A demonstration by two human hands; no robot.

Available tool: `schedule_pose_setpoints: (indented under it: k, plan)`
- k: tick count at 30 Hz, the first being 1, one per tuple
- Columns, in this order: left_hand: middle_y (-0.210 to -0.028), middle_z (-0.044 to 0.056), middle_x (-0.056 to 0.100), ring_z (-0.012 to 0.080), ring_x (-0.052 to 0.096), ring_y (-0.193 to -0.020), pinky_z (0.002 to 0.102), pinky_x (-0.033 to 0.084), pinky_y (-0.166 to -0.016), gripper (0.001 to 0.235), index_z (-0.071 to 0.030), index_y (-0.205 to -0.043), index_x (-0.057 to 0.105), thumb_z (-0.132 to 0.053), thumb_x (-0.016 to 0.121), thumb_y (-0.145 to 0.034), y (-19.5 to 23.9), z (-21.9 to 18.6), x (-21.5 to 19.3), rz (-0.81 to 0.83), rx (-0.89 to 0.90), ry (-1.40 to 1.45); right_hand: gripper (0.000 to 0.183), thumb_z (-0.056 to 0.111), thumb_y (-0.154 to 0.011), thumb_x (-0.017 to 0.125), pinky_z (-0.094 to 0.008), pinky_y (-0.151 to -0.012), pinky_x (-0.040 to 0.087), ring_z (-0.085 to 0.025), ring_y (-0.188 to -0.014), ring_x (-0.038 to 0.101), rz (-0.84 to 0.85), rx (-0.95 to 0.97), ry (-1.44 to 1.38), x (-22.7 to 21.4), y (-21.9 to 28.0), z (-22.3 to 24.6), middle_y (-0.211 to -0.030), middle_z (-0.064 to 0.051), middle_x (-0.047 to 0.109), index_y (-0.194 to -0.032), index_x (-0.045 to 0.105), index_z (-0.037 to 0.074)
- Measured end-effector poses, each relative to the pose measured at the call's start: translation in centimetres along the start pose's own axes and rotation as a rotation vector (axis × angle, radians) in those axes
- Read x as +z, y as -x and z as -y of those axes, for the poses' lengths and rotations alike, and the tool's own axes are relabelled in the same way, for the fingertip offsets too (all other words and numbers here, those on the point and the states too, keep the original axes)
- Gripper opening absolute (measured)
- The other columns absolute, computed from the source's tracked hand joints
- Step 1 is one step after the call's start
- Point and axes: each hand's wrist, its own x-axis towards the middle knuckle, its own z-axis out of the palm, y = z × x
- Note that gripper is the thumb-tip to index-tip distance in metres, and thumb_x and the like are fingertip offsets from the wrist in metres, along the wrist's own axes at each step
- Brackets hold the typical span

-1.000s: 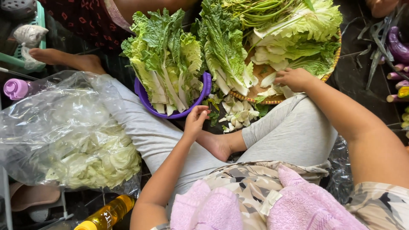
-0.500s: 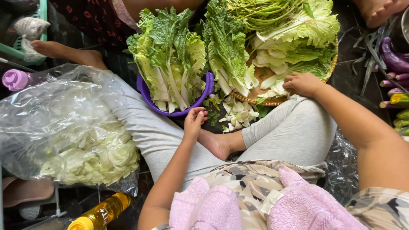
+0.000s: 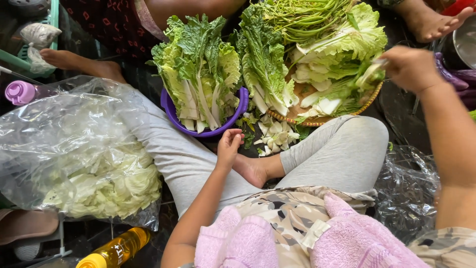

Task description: The person sits on the floor and manually separates leaves from stalks of leafy green vegetables. They pick up bunches, peel off outer leaves, and place the separated parts into a purple bucket and a woven basket.

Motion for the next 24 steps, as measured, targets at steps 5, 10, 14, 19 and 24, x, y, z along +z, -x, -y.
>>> schedule_pose_setpoints:
  k: [5,10,14,19,24]
  plan:
    - [-0.108,0.004,0.069,0.0121,0.065,-0.103,0.028,0.056,-0.089,0.02,-0.011,-0.118,0.062,-0.014,0.061,-0.099,1.6,0.2,2.7,0.211,0.029,-0.03,0.015,0.005,-0.122,0.086,-0.034,-0.079,0.057,-0.02,-0.091,0.065,-0.322,-0.041,-0.144,-8.1,0.7,1.5,-0.113,-0.014,0.073,-0.134,0.08,-0.002]
    - [-0.136,0.01,0.06,0.0225,0.06,-0.122,0.037,0.051,-0.1,0.052,-0.013,-0.14,0.052,-0.038,0.06,-0.095,6.1,-7.5,8.6,0.74,0.066,-0.229,0.019,-0.02,-0.126,0.068,-0.041,-0.075,0.063,-0.036,-0.093,0.069,-0.512,0.019,-0.647,-11.0,0.2,9.1,-0.117,-0.036,0.068,-0.143,0.068,-0.028]
    - [-0.163,0.017,0.025,0.0317,0.035,-0.146,0.049,0.035,-0.116,0.095,-0.01,-0.156,0.017,-0.058,0.055,-0.084,8.4,-11.1,12.9,1.009,-0.026,-0.267,0.026,0.004,-0.105,0.061,-0.018,-0.052,0.052,-0.008,-0.065,0.057,-0.483,0.719,-1.284,-13.0,-0.3,20.6,-0.105,-0.004,0.061,-0.129,0.056,0.014]
    - [-0.164,0.021,0.033,0.0402,0.028,-0.151,0.051,0.023,-0.125,0.081,-0.003,-0.134,0.033,-0.032,0.085,-0.08,4.4,0.0,16.1,0.497,0.157,0.117,0.025,0.021,-0.087,0.07,-0.017,-0.036,0.05,-0.008,-0.041,0.058,-0.269,1.093,-1.891,-2.3,1.9,29.2,-0.064,0.006,0.053,-0.11,0.061,0.027]
    - [-0.143,0.014,0.052,0.0161,0.051,-0.129,0.041,0.042,-0.116,0.069,0.005,-0.142,0.048,-0.018,0.084,-0.088,2.7,-2.0,13.0,-0.411,0.102,0.344,0.033,0.011,-0.091,0.074,-0.015,-0.04,0.038,-0.012,-0.048,0.054,-0.011,1.048,-2.027,-0.1,3.9,35.6,-0.071,0.001,0.051,-0.115,0.057,0.026]
